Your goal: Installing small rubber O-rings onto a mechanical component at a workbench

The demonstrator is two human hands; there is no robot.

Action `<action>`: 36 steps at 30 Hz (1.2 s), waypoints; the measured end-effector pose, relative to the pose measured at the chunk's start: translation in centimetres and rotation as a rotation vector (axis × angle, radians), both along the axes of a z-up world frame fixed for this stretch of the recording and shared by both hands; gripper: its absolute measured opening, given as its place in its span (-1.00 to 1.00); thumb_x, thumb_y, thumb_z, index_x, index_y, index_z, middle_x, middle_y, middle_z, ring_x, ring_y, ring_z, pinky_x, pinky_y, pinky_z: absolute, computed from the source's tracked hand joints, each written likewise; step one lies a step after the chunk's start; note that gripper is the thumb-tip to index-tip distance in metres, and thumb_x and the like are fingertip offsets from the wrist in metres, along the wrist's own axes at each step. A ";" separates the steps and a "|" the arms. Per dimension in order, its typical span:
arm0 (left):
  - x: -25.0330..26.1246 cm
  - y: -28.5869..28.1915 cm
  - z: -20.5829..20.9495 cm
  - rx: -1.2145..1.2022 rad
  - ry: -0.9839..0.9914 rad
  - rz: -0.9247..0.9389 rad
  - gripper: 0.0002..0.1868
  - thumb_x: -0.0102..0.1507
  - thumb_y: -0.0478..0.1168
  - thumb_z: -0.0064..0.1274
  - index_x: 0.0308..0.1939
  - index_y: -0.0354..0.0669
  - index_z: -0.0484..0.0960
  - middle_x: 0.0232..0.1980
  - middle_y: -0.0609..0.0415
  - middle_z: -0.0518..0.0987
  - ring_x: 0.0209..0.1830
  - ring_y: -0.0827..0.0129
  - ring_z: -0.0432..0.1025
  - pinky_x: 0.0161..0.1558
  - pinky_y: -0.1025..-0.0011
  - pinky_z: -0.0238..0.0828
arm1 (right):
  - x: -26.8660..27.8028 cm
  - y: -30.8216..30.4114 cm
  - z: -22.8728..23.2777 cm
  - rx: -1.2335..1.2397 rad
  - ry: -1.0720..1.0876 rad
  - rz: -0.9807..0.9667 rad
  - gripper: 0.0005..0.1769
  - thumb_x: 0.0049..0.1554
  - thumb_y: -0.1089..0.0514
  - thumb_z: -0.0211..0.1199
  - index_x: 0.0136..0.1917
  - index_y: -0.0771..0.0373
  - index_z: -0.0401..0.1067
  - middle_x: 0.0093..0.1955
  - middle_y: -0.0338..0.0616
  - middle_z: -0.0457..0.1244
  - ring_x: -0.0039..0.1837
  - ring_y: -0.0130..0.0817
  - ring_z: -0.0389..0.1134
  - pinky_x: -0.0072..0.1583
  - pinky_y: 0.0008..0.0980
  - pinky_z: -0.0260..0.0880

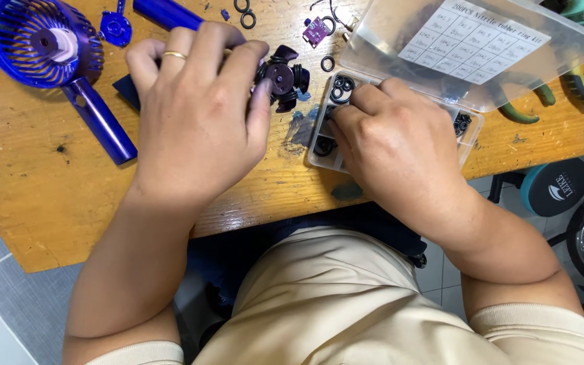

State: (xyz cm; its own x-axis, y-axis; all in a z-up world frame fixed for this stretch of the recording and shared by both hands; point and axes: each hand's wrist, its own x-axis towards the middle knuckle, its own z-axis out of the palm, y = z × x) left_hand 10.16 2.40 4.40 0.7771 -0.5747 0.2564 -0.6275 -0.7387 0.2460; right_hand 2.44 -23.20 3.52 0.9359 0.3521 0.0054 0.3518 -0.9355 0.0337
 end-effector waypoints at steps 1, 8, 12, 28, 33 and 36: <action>0.0 -0.1 -0.1 0.008 0.005 -0.017 -0.67 0.47 -0.16 0.39 0.28 -0.15 0.82 0.25 -0.02 0.60 0.14 -0.10 0.45 0.21 -0.12 0.18 | 0.2 -0.1 0.0 0.016 -0.031 0.024 -0.52 0.57 -0.06 0.44 -0.19 0.04 0.46 -0.09 -0.30 0.32 -0.05 -0.08 0.37 -0.22 -0.01 0.39; 0.1 0.0 -0.5 -0.010 -0.029 -0.021 -0.70 0.47 -0.21 0.37 0.28 -0.12 0.82 0.25 0.03 0.61 0.16 -0.04 0.46 0.20 -0.07 0.19 | 1.1 -0.7 0.7 -0.009 0.037 0.076 -0.56 0.57 -0.03 0.37 -0.17 0.06 0.48 -0.08 -0.25 0.31 -0.01 -0.05 0.40 -0.21 0.02 0.37; 0.1 -0.1 -0.2 -0.006 -0.037 -0.041 -0.73 0.49 -0.19 0.36 0.26 -0.12 0.80 0.23 0.03 0.61 0.14 -0.02 0.45 0.19 -0.03 0.20 | 1.3 -1.0 0.8 0.001 0.022 0.098 -0.69 0.49 -0.03 0.41 -0.08 0.07 0.50 -0.03 -0.25 0.34 0.03 -0.06 0.44 -0.19 0.01 0.43; -0.5 -1.3 -1.5 0.113 -0.064 0.031 -0.63 0.51 0.03 0.40 0.25 -0.07 0.76 0.14 0.07 0.58 0.12 0.03 0.39 0.09 -0.02 0.15 | -1.1 -4.0 0.4 1.656 0.441 -0.346 -0.82 0.41 0.27 0.34 0.02 0.42 0.42 0.04 0.20 0.41 -0.26 -0.42 0.33 -0.31 -0.54 0.36; -0.5 -1.3 -1.6 0.097 -0.041 0.038 -0.62 0.50 -0.02 0.41 0.30 -0.09 0.77 0.18 0.07 0.57 0.14 0.03 0.39 0.10 -0.02 0.13 | -0.3 -3.9 0.6 1.646 0.394 -0.341 -0.83 0.48 0.41 0.26 0.15 0.30 0.27 0.06 0.16 0.42 -0.25 -0.37 0.42 -0.29 -0.52 0.52; -0.4 -1.0 -1.5 0.085 -0.047 0.056 -0.64 0.52 -0.07 0.39 0.34 -0.11 0.80 0.18 0.08 0.57 0.15 0.03 0.39 0.11 -0.02 0.12 | 0.4 -4.3 2.0 1.623 0.397 -0.379 -0.67 0.52 0.54 0.11 0.36 0.24 0.12 0.08 0.11 0.39 -0.21 -0.27 0.46 -0.27 -0.41 0.57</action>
State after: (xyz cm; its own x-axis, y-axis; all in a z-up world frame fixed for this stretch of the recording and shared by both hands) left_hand 9.80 1.40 2.92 0.7967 -0.5521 0.2458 -0.5943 -0.7897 0.1524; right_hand 2.82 -27.52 5.48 0.9915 -0.0040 -0.1299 -0.1295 0.0529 -0.9902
